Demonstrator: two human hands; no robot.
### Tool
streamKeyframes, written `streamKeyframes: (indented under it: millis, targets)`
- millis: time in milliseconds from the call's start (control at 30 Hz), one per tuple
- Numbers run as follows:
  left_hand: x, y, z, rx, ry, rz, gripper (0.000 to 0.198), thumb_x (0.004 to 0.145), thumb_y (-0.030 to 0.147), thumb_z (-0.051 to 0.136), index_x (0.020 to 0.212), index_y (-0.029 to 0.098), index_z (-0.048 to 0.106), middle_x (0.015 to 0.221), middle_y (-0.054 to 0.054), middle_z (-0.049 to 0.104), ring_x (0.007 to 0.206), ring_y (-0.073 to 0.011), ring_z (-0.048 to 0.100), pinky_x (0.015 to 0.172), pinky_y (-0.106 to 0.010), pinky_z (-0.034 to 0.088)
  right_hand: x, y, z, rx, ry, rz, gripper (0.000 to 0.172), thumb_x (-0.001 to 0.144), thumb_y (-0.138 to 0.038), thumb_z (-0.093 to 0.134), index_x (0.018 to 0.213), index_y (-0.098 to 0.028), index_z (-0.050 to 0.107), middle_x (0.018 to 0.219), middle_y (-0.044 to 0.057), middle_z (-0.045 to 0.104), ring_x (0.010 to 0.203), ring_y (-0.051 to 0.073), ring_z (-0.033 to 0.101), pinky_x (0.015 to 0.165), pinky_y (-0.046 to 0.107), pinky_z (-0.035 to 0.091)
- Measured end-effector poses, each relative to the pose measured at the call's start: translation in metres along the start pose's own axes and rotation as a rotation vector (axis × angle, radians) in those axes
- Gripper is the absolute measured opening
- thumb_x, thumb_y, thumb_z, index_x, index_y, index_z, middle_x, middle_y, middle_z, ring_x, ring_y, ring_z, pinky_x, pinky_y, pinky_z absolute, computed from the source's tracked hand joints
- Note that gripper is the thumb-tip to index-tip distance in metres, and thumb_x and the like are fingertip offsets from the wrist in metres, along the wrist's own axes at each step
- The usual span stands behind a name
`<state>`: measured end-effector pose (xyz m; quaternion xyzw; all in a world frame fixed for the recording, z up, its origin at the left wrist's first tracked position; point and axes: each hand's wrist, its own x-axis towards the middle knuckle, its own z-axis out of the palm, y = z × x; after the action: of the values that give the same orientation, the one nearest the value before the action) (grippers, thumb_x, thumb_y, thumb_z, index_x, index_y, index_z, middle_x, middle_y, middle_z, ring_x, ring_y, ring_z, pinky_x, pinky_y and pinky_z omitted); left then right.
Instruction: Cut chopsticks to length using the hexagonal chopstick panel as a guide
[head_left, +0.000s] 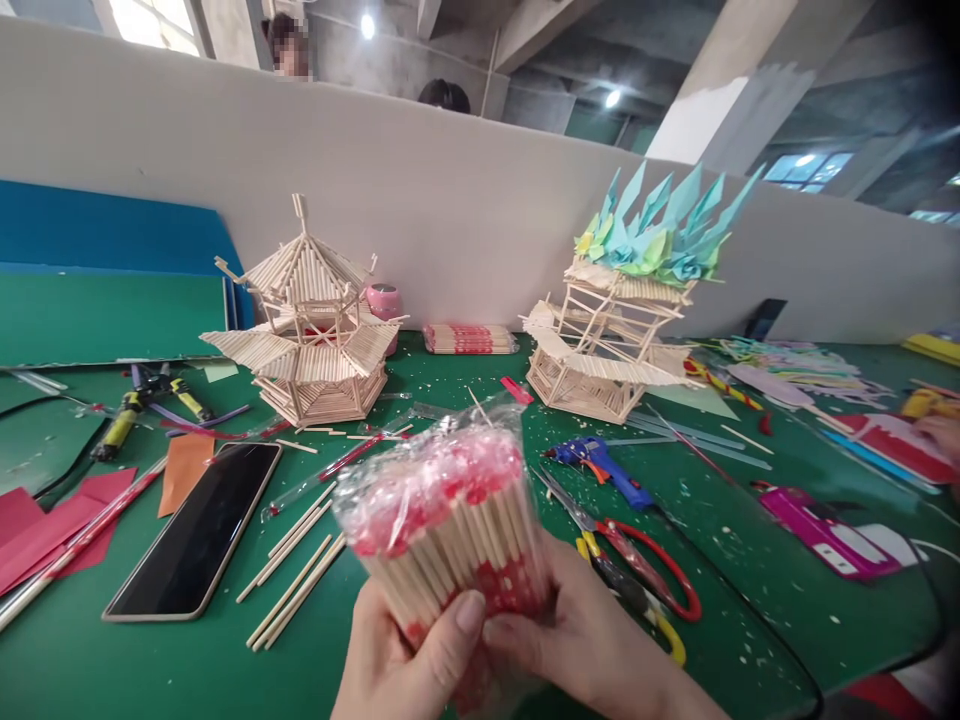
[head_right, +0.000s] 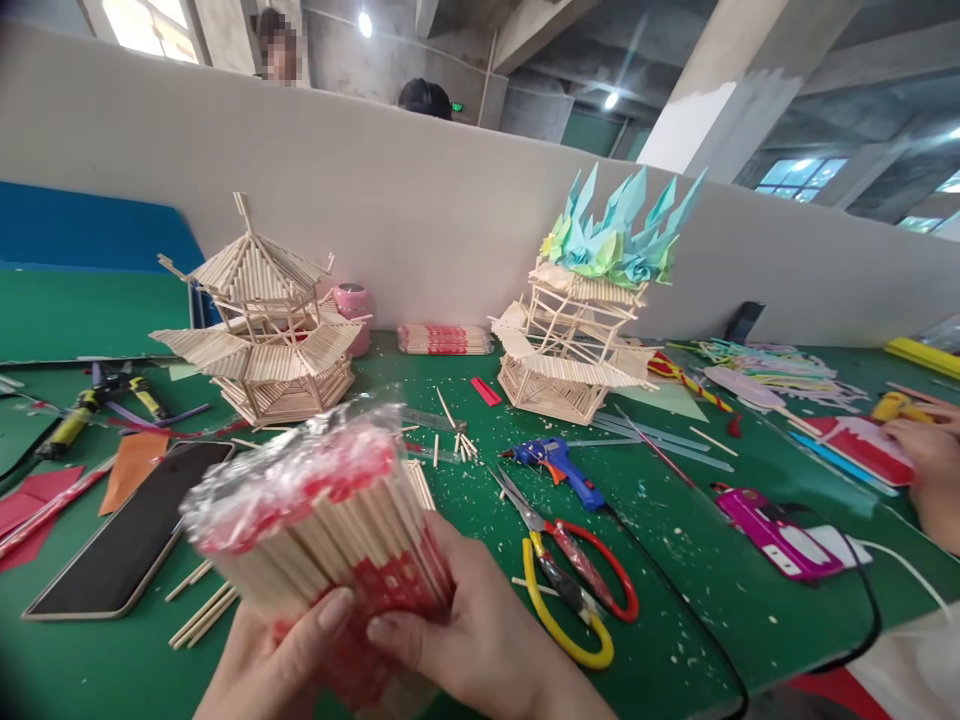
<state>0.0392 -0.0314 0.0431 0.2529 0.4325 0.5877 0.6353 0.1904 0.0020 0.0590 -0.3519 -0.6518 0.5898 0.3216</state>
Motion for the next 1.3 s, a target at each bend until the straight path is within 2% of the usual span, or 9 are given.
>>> streamKeyframes:
  millis: [100,233,467,700,833,967,1067,1200,1300]
  targets:
    - [0.011,0.020,-0.005,-0.086,-0.112,0.074,0.051,0.059,0.043,0.074,0.101,0.016,0.065,0.094,-0.010,0.070,0.091,-0.0297,0.062,0.080,-0.037,0.049,-0.003,0.011,-0.002,0.041,0.040,0.072,0.037,0.078,-0.033,0.063,0.113,-0.024,0.053,0.105,0.004,0.063,0.095,0.024,0.059,0.082,0.034,0.048]
    - [0.024,0.035,-0.005,-0.161,-0.055,-0.054,0.040,0.065,0.037,0.071,0.099,0.016,0.066,0.089,-0.008,0.072,0.084,-0.0263,0.066,0.073,-0.033,0.051,-0.005,0.014,-0.002,0.018,-0.006,0.121,0.040,0.077,-0.034,0.063,0.113,-0.021,0.052,0.098,0.005,0.065,0.093,0.025,0.060,0.083,0.036,0.048]
    - [0.021,0.010,0.006,-0.152,0.057,-0.065,0.025,0.059,0.028,0.077,0.078,0.012,0.069,0.066,-0.006,0.072,0.068,-0.0246,0.068,0.065,-0.032,0.053,0.002,0.015,0.006,-0.063,0.051,0.039,0.038,0.079,-0.032,0.062,0.114,-0.022,0.052,0.103,0.006,0.063,0.090,0.022,0.060,0.084,0.035,0.047]
    - [0.018,0.002,0.004,-0.150,0.066,-0.068,0.024,0.063,0.025,0.075,0.081,0.012,0.066,0.069,-0.005,0.071,0.071,-0.0234,0.067,0.067,-0.032,0.052,0.003,0.018,0.005,-0.066,0.024,0.067,0.036,0.080,-0.033,0.061,0.113,-0.021,0.053,0.101,0.005,0.063,0.091,0.023,0.059,0.084,0.034,0.046]
    - [0.014,0.004,0.005,-0.140,0.020,-0.085,0.020,0.066,0.024,0.073,0.082,0.013,0.067,0.071,-0.005,0.071,0.071,-0.0224,0.066,0.068,-0.031,0.052,0.001,0.021,0.003,-0.107,0.086,0.050,0.040,0.079,-0.034,0.061,0.115,-0.022,0.050,0.103,0.005,0.061,0.090,0.023,0.059,0.083,0.035,0.047]
    - [0.007,0.007,0.011,-0.109,-0.023,-0.033,0.026,0.067,0.024,0.072,0.090,0.013,0.068,0.081,-0.007,0.072,0.079,-0.0244,0.066,0.074,-0.033,0.051,0.010,0.005,-0.002,-0.211,0.217,-0.114,0.053,0.080,-0.039,0.057,0.128,-0.025,0.039,0.122,0.009,0.051,0.110,0.025,0.049,0.091,0.037,0.042]
    - [0.003,0.006,0.015,-0.050,-0.011,0.045,0.027,0.067,0.024,0.072,0.091,0.013,0.067,0.083,-0.007,0.072,0.080,-0.0247,0.065,0.075,-0.033,0.050,0.027,-0.020,-0.004,-0.353,0.270,-0.245,0.044,0.081,-0.036,0.055,0.122,-0.022,0.046,0.119,0.010,0.053,0.108,0.024,0.050,0.087,0.037,0.043]
    - [0.001,0.004,0.016,0.067,0.003,0.092,0.020,0.069,0.026,0.069,0.083,0.013,0.067,0.076,-0.006,0.071,0.073,-0.0234,0.064,0.067,-0.031,0.051,0.050,-0.042,0.001,-0.510,0.363,-0.453,0.009,0.079,-0.020,0.058,0.087,-0.019,0.063,0.094,0.005,0.063,0.089,0.018,0.058,0.076,0.032,0.048]
    - [0.001,0.006,0.018,0.120,-0.003,0.153,0.020,0.071,0.026,0.067,0.086,0.013,0.066,0.081,-0.006,0.071,0.074,-0.0226,0.064,0.068,-0.032,0.051,0.055,-0.039,0.007,-0.524,0.524,-0.604,0.010,0.079,-0.011,0.058,0.075,-0.019,0.064,0.083,0.002,0.063,0.079,0.014,0.060,0.071,0.028,0.049]
